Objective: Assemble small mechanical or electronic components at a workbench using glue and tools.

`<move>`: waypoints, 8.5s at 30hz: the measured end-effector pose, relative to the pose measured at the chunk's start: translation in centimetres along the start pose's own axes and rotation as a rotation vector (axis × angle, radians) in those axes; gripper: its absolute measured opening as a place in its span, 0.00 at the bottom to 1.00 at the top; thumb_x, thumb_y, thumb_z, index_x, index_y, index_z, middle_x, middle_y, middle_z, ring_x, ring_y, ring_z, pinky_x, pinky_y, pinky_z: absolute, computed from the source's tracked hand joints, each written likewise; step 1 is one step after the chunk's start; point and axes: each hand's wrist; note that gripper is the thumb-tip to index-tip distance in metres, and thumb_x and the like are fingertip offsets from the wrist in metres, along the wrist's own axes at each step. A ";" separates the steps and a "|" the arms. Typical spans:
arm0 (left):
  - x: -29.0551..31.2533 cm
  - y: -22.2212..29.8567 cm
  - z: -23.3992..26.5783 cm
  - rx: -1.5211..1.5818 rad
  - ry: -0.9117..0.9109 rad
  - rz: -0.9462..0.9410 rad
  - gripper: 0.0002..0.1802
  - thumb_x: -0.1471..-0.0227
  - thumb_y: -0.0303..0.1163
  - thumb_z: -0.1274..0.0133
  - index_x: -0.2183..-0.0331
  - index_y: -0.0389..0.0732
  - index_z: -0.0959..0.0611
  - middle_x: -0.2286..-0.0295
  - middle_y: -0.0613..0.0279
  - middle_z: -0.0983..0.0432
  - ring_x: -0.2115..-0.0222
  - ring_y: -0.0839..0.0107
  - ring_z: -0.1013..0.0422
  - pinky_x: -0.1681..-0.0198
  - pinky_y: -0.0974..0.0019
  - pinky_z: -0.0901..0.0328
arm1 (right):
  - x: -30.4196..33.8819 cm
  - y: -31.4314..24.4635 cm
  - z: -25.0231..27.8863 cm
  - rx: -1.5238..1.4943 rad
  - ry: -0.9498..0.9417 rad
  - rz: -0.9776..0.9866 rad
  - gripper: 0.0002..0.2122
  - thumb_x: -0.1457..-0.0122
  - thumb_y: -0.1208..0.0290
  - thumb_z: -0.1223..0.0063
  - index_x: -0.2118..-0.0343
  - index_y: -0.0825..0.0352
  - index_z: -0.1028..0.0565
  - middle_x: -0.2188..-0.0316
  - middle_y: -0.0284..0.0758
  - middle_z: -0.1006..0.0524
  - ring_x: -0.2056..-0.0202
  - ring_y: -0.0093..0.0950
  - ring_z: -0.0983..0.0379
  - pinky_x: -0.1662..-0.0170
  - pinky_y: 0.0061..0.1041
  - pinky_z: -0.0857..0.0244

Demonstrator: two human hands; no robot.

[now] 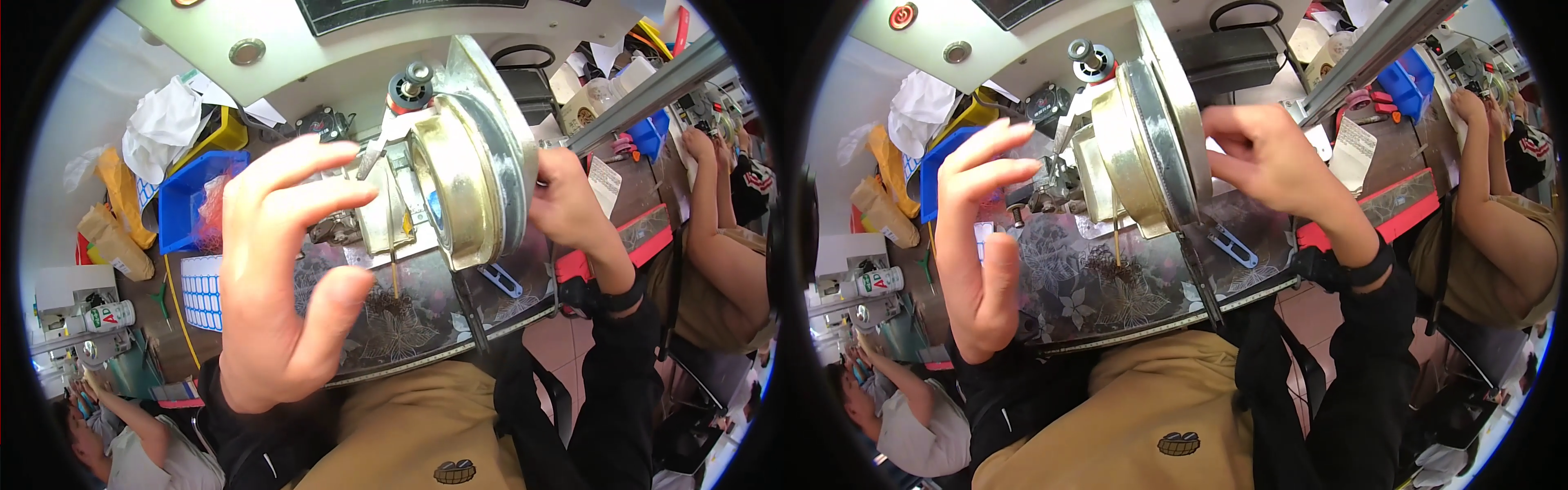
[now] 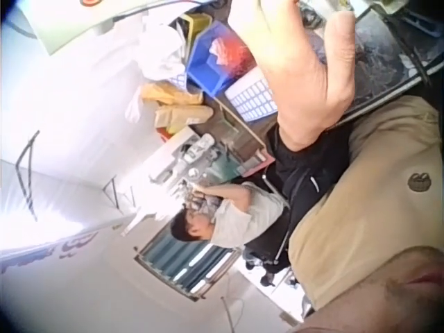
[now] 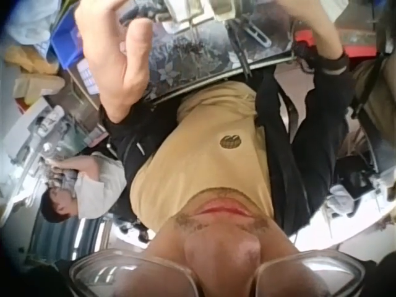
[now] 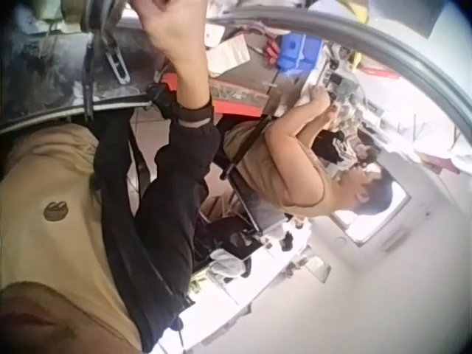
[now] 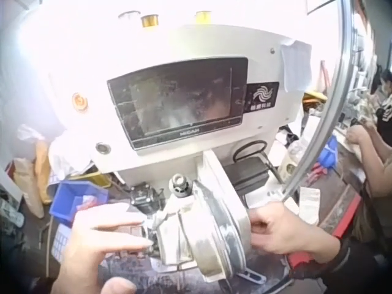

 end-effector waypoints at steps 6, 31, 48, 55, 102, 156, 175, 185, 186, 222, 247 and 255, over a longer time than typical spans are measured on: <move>-1.5 1.2 -0.5 -0.295 -0.106 -0.006 0.24 0.62 0.24 0.37 0.58 0.40 0.20 0.44 0.50 0.32 0.40 0.45 0.41 0.38 0.49 0.47 | -2.9 -1.0 -0.2 -0.003 -0.208 0.168 0.08 0.48 0.82 0.42 0.65 0.75 0.21 0.76 0.32 0.21 0.72 0.13 0.33 0.70 0.21 0.35; -0.1 0.5 0.2 -0.368 -0.093 -0.004 0.10 0.61 0.15 0.44 0.73 0.39 0.20 0.53 0.53 0.28 0.43 0.46 0.38 0.39 0.49 0.44 | 0.2 0.1 1.2 0.021 0.094 0.026 0.08 0.41 0.76 0.43 0.77 0.71 0.26 0.83 0.23 0.32 0.78 0.11 0.42 0.76 0.18 0.49; 6.3 -6.6 0.1 -0.243 0.210 0.095 0.08 0.53 0.15 0.45 0.68 0.37 0.20 0.66 0.57 0.24 0.53 0.52 0.28 0.49 0.56 0.36 | 1.1 -1.8 1.2 0.347 0.261 0.043 0.13 0.43 0.79 0.43 0.81 0.71 0.33 0.86 0.24 0.42 0.83 0.13 0.53 0.79 0.21 0.60; 6.5 -6.6 -0.3 -0.129 0.261 0.066 0.08 0.52 0.16 0.46 0.67 0.37 0.21 0.67 0.56 0.25 0.56 0.53 0.27 0.50 0.56 0.35 | 1.3 -1.0 1.4 0.447 0.277 0.102 0.11 0.45 0.81 0.44 0.81 0.71 0.35 0.86 0.26 0.44 0.83 0.14 0.53 0.79 0.21 0.60; 7.3 -6.4 -0.3 0.215 0.057 0.418 0.09 0.43 0.24 0.56 0.65 0.33 0.21 0.54 0.44 0.22 0.42 0.48 0.35 0.38 0.51 0.47 | 5.1 0.4 8.8 0.417 0.655 -0.038 0.18 0.36 0.71 0.44 0.82 0.68 0.34 0.84 0.18 0.44 0.79 0.09 0.53 0.77 0.18 0.62; 1.3 -3.4 0.8 -0.105 -0.156 -0.251 0.13 0.65 0.24 0.45 0.70 0.39 0.19 0.73 0.63 0.31 0.73 0.62 0.36 0.71 0.63 0.41 | 5.8 -4.8 -10.8 -0.099 -0.424 0.253 0.07 0.42 0.70 0.45 0.76 0.64 0.28 0.81 0.32 0.34 0.79 0.34 0.33 0.75 0.31 0.43; 5.4 1.1 0.6 0.133 -0.572 -0.132 0.14 0.62 0.24 0.43 0.67 0.45 0.16 0.70 0.71 0.24 0.66 0.74 0.26 0.64 0.69 0.40 | 3.3 -4.4 -14.1 -0.913 -0.027 -0.319 0.14 0.30 0.65 0.56 0.73 0.66 0.32 0.78 0.24 0.35 0.76 0.12 0.43 0.71 0.16 0.47; 0.0 -4.5 4.2 0.048 -0.193 0.029 0.09 0.49 0.19 0.48 0.63 0.33 0.22 0.61 0.49 0.22 0.56 0.58 0.28 0.49 0.58 0.36 | -1.2 -4.5 -15.1 -1.163 0.043 -0.567 0.11 0.29 0.62 0.57 0.68 0.60 0.36 0.84 0.19 0.45 0.84 0.09 0.53 0.82 0.12 0.57; -0.9 -6.0 2.9 0.096 -0.162 -0.048 0.08 0.48 0.19 0.48 0.63 0.33 0.22 0.58 0.48 0.23 0.54 0.58 0.29 0.46 0.58 0.38 | -1.4 -4.2 -14.8 -1.144 0.085 -0.557 0.10 0.29 0.62 0.57 0.68 0.60 0.35 0.83 0.19 0.45 0.84 0.09 0.53 0.82 0.12 0.56; 6.8 -0.2 -0.2 0.304 -0.335 0.162 0.09 0.52 0.16 0.50 0.66 0.37 0.24 0.72 0.56 0.28 0.71 0.57 0.30 0.66 0.61 0.36 | 10.5 -4.0 -4.0 -0.185 -0.348 -0.491 0.09 0.32 0.69 0.56 0.61 0.67 0.25 0.79 0.32 0.29 0.76 0.22 0.30 0.70 0.24 0.36; 8.0 0.2 -2.8 0.310 -0.133 0.142 0.09 0.51 0.16 0.49 0.66 0.39 0.22 0.75 0.58 0.29 0.75 0.59 0.34 0.68 0.62 0.42 | 6.4 -4.9 -10.9 0.844 -0.187 0.350 0.24 0.45 0.72 0.48 0.43 0.56 0.29 0.76 0.26 0.33 0.70 0.23 0.30 0.67 0.26 0.39; 8.7 -1.4 -2.9 0.327 -0.124 0.135 0.11 0.55 0.17 0.47 0.66 0.40 0.22 0.76 0.61 0.30 0.76 0.61 0.34 0.68 0.62 0.42 | 3.3 -2.3 -13.8 0.778 -0.156 0.416 0.17 0.45 0.68 0.49 0.52 0.63 0.24 0.72 0.26 0.27 0.67 0.23 0.28 0.65 0.27 0.40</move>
Point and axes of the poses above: each hand's wrist, its own x-axis away from the middle knuckle, its own z-axis out of the back of the hand, y = z × x
